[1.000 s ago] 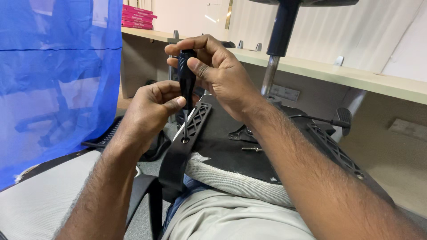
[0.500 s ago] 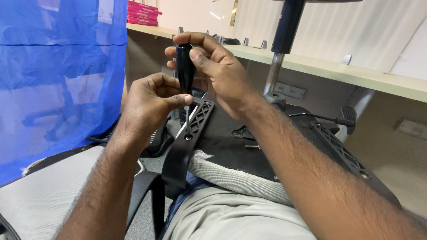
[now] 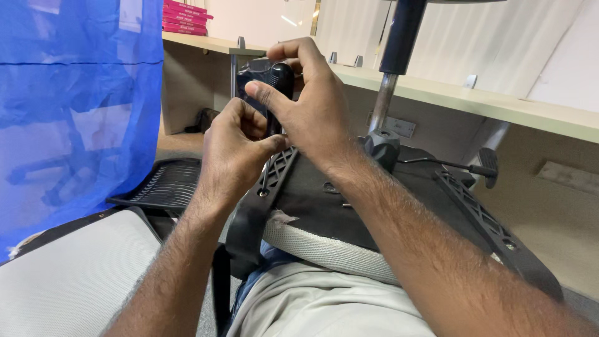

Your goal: The person uses a manual screwdriver to tighten a screw into a black plastic chair armrest. The hands hold the armrest steady while turning the screwdriver clockwise to secure the fastener.

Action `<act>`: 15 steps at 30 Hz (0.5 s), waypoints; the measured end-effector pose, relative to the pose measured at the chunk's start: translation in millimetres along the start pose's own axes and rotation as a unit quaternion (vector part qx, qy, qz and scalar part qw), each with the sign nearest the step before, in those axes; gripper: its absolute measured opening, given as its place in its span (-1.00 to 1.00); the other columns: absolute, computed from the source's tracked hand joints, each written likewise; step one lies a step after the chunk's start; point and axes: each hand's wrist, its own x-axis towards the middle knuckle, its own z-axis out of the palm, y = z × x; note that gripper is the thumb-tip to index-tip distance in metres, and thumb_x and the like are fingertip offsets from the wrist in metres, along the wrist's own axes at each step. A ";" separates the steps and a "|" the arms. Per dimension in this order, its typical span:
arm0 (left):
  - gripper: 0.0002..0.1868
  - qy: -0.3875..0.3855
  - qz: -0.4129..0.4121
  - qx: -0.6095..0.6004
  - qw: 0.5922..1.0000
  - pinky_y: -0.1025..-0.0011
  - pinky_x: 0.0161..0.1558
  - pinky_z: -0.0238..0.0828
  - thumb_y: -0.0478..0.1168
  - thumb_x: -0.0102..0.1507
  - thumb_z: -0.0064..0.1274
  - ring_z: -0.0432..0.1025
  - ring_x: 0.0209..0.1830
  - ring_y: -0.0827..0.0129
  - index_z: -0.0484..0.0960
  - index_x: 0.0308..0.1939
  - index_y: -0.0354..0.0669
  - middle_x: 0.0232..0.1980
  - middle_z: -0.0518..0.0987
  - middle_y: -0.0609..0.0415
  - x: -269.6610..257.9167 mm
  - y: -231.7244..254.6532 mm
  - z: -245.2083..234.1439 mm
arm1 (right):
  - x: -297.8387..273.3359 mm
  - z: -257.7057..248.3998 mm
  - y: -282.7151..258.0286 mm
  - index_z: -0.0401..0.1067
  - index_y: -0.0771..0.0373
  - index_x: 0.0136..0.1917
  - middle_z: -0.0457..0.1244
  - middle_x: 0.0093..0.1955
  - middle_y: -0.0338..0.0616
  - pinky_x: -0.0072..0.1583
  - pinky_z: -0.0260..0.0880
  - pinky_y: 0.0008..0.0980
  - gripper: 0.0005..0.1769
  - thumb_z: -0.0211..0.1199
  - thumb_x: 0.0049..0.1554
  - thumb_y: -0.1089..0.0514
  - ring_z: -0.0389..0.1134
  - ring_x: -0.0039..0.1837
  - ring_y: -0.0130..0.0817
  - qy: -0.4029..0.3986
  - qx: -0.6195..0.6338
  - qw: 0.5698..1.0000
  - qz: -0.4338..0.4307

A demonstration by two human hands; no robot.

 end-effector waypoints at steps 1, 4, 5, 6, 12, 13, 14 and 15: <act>-0.59 -0.001 0.003 0.000 1.000 0.52 -0.31 0.49 -0.26 0.05 0.44 0.39 -0.39 0.61 0.40 -0.34 -0.10 -0.40 0.46 0.23 0.8 0.0 1.1 | 0.4 -1.0 0.9 0.31 0.19 0.21 0.35 0.04 -0.16 0.05 0.67 -0.44 -0.52 0.48 0.20 0.00 0.50 0.09 -0.42 0.006 -0.003 1.000 0.006; -0.55 -0.002 0.006 0.001 1.000 0.51 -0.32 0.47 -0.22 0.05 0.48 0.36 -0.39 0.59 0.39 -0.35 -0.12 -0.40 0.45 0.22 2.8 0.2 5.3 | 1.5 -5.7 1.4 0.29 0.23 0.16 0.35 0.00 -0.11 0.01 0.67 -0.43 -0.50 0.50 0.17 -0.02 0.50 0.07 -0.39 0.018 -0.020 0.999 0.038; -0.55 -0.002 0.005 0.002 1.000 0.51 -0.32 0.48 -0.21 0.05 0.48 0.37 -0.39 0.59 0.39 -0.35 -0.12 -0.40 0.46 0.22 3.2 0.2 7.0 | 1.9 -6.9 0.5 0.28 0.23 0.14 0.35 -0.02 -0.11 -0.03 0.67 -0.45 -0.49 0.49 0.16 -0.03 0.51 0.04 -0.40 0.017 -0.031 0.998 0.057; -0.56 -0.002 0.004 0.003 1.000 0.52 -0.32 0.49 -0.21 0.05 0.47 0.38 -0.39 0.60 0.39 -0.36 -0.12 -0.40 0.46 0.23 3.8 -0.1 8.8 | 2.6 -8.0 -0.7 0.28 0.23 0.12 0.35 -0.03 -0.11 -0.07 0.67 -0.47 -0.49 0.49 0.14 -0.04 0.51 0.02 -0.42 0.017 -0.042 0.996 0.076; -0.58 0.008 0.025 0.018 0.999 0.53 -0.31 0.49 -0.22 0.05 0.45 0.43 -0.39 0.62 0.40 -0.33 -0.10 -0.40 0.50 0.24 6.9 -3.6 20.0 | 6.0 -14.1 -6.0 0.30 0.26 0.08 0.33 -0.06 -0.08 -0.13 0.63 -0.46 -0.49 0.51 0.12 -0.05 0.51 -0.03 -0.40 0.022 -0.133 0.986 0.096; -0.57 0.007 0.033 0.018 0.999 0.52 -0.32 0.48 -0.20 0.05 0.46 0.41 -0.40 0.61 0.41 -0.33 -0.11 -0.40 0.49 0.23 7.8 -5.0 21.0 | 7.2 -15.0 -5.5 0.31 0.25 0.08 0.35 -0.07 -0.10 -0.11 0.62 -0.46 -0.51 0.50 0.12 -0.04 0.51 -0.03 -0.41 0.016 -0.125 0.987 0.100; -0.56 0.005 0.042 0.018 0.999 0.52 -0.33 0.47 -0.18 0.06 0.48 0.39 -0.40 0.60 0.41 -0.33 -0.13 -0.39 0.47 0.22 9.0 -7.3 21.0 | 8.0 -15.3 -4.7 0.32 0.25 0.08 0.37 -0.08 -0.12 -0.08 0.62 -0.46 -0.53 0.50 0.13 -0.02 0.51 -0.03 -0.42 0.010 -0.117 0.987 0.105; -0.54 0.003 0.051 0.017 0.999 0.52 -0.34 0.46 -0.16 0.06 0.49 0.37 -0.40 0.58 0.41 -0.34 -0.14 -0.39 0.46 0.21 10.7 -9.9 20.9 | 8.2 -16.0 -3.6 0.34 0.24 0.09 0.38 -0.09 -0.14 -0.06 0.62 -0.45 -0.54 0.49 0.13 -0.01 0.51 -0.02 -0.44 0.004 -0.110 0.988 0.110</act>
